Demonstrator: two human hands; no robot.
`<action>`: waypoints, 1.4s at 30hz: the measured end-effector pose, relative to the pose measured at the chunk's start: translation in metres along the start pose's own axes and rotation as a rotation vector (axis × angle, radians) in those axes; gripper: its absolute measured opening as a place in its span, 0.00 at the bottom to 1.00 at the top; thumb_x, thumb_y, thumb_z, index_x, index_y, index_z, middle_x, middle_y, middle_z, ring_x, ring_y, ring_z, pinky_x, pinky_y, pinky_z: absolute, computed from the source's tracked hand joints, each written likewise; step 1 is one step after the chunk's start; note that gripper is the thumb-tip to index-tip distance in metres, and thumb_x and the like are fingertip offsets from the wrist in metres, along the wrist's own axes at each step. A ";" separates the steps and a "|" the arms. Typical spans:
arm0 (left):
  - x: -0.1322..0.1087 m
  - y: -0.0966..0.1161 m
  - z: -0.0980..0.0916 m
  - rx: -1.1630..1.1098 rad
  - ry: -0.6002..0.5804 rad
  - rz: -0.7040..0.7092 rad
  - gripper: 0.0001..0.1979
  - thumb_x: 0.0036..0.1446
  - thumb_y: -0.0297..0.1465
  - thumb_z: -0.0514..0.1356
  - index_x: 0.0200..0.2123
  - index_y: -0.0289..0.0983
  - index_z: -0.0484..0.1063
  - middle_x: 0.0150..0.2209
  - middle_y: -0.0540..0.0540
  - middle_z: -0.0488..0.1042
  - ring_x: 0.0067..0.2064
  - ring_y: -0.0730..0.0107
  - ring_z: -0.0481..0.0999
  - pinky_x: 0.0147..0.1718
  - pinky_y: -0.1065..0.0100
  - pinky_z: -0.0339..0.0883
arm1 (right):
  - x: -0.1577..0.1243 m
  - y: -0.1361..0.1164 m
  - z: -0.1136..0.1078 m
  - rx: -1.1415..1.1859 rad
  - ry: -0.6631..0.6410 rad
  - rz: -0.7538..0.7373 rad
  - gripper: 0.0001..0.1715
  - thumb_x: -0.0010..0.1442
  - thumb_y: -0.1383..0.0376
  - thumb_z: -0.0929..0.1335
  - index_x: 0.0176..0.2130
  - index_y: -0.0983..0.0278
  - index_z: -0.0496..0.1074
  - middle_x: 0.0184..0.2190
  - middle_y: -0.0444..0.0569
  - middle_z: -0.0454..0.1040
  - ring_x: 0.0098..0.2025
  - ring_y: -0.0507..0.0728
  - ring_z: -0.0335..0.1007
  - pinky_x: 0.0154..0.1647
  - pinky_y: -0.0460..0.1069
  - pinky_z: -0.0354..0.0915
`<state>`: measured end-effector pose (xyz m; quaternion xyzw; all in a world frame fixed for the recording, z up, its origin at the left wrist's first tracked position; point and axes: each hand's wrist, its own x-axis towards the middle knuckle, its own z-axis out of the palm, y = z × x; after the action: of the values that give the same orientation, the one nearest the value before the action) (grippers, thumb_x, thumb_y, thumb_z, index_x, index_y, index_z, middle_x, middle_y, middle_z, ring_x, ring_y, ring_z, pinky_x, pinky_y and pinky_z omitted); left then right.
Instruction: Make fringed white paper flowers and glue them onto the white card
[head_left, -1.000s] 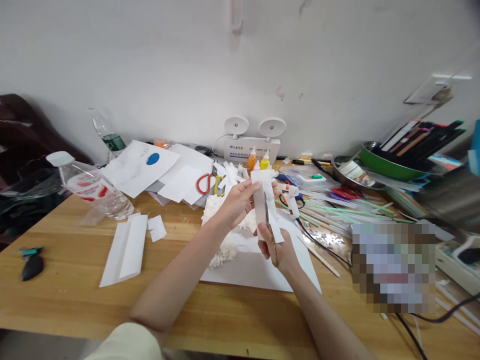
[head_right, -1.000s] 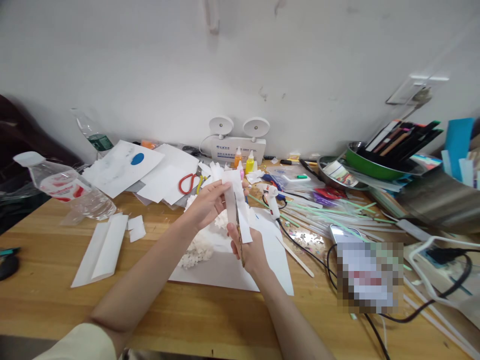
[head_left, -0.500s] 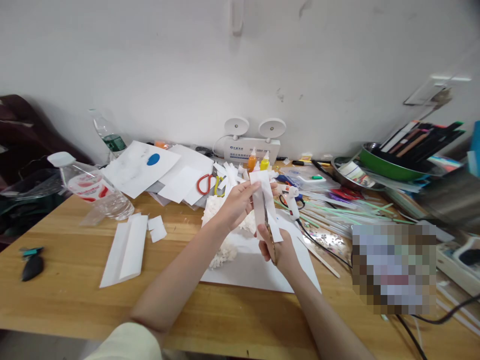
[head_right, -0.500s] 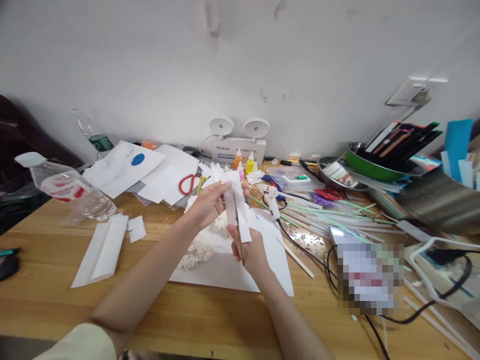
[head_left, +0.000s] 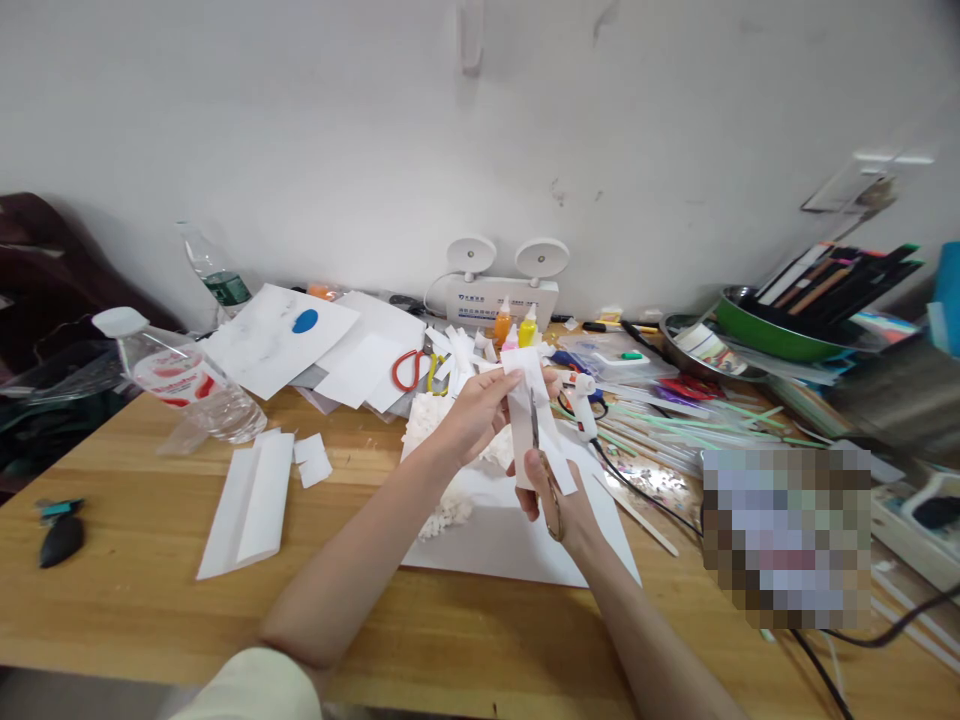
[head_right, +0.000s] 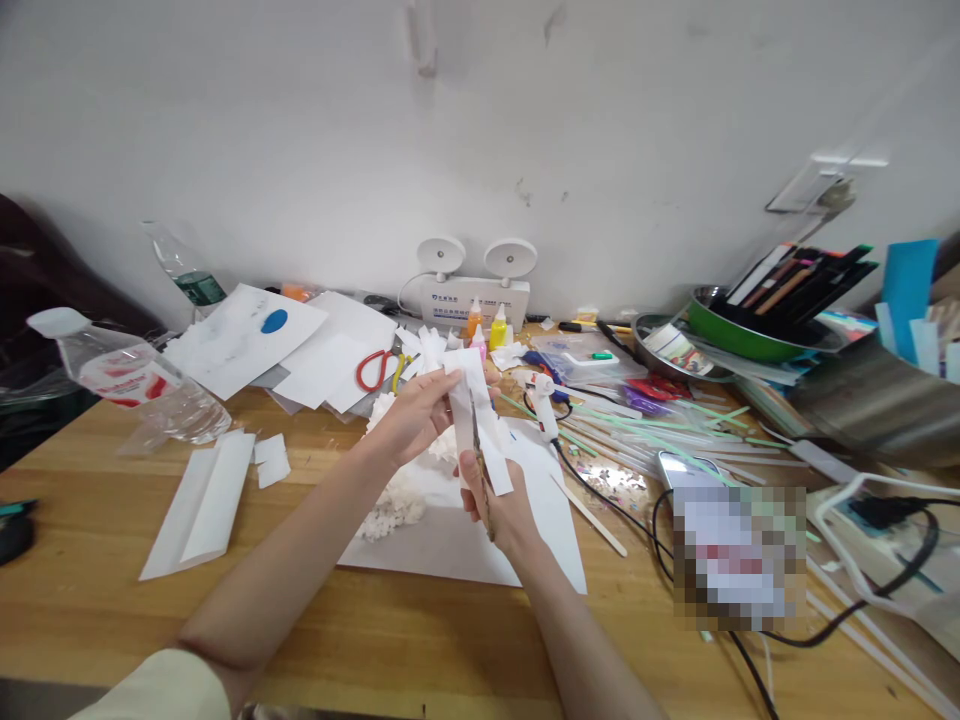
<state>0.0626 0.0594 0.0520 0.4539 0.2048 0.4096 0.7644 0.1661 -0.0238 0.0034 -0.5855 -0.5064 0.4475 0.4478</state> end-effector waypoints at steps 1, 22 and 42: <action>0.000 0.000 0.001 0.009 -0.003 -0.007 0.15 0.54 0.34 0.54 0.39 0.32 0.72 0.36 0.40 0.76 0.41 0.63 0.73 0.39 0.66 0.64 | 0.000 -0.001 -0.001 -0.005 0.001 0.000 0.31 0.53 0.44 0.57 0.24 0.68 0.66 0.09 0.41 0.59 0.11 0.47 0.54 0.12 0.42 0.52; -0.002 -0.004 0.003 0.045 -0.073 -0.087 0.16 0.52 0.36 0.56 0.38 0.31 0.73 0.38 0.38 0.75 0.40 0.64 0.73 0.38 0.67 0.63 | 0.005 0.016 -0.005 -0.046 0.073 -0.049 0.29 0.54 0.46 0.58 0.28 0.67 0.70 0.11 0.42 0.63 0.12 0.49 0.58 0.13 0.43 0.55; -0.001 -0.004 0.003 -0.004 -0.059 -0.066 0.16 0.54 0.35 0.53 0.42 0.32 0.70 0.37 0.38 0.75 0.42 0.61 0.73 0.37 0.66 0.66 | 0.004 0.007 -0.004 -0.117 0.073 -0.001 0.32 0.52 0.43 0.57 0.27 0.67 0.71 0.10 0.41 0.61 0.11 0.49 0.58 0.11 0.44 0.55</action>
<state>0.0652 0.0562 0.0502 0.4571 0.1961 0.3708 0.7843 0.1713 -0.0202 -0.0026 -0.6264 -0.5155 0.3953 0.4309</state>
